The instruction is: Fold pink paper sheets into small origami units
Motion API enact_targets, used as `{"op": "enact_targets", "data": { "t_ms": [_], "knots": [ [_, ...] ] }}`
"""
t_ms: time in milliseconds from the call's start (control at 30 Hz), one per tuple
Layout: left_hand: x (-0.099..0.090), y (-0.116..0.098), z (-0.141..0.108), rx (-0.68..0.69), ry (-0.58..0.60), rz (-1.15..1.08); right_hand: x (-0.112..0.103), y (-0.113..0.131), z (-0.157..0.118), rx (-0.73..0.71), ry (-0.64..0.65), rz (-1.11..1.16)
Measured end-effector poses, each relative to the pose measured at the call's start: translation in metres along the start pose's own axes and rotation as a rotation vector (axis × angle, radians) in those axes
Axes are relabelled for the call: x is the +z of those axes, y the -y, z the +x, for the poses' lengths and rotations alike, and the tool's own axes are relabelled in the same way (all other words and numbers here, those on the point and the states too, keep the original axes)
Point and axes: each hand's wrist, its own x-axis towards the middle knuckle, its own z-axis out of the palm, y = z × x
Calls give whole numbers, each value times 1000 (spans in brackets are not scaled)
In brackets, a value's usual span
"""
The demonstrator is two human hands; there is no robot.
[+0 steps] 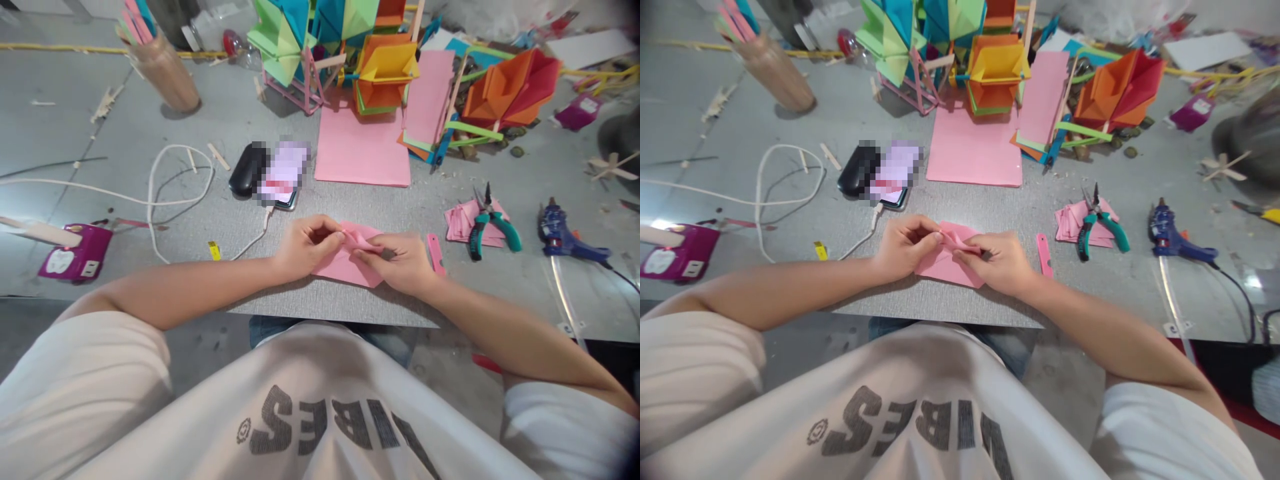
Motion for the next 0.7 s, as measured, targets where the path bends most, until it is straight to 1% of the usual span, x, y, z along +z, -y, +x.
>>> {"op": "enact_targets", "data": {
  "t_ms": [167, 333, 400, 500, 567, 700],
  "knots": [
    [2, 1, -1, 26, -20, 38, 3, -2, 0, -65, 12, -28],
    [-1, 3, 3, 63, -31, 45, 1, -2, 1, 9, -7, -38],
    [-4, 4, 4, 55, 0, 28, -3, -3, 2, 24, -28, -35],
    [-7, 6, 5, 17, 90, -22, -12, -5, 4, 21, -57, -24],
    [-8, 6, 5, -19, 109, -32, -18, -6, 5, 19, -60, -13],
    [-7, 5, 4, -72, 24, 47, -20, -10, 6, 59, -56, 59]
  ]
}}
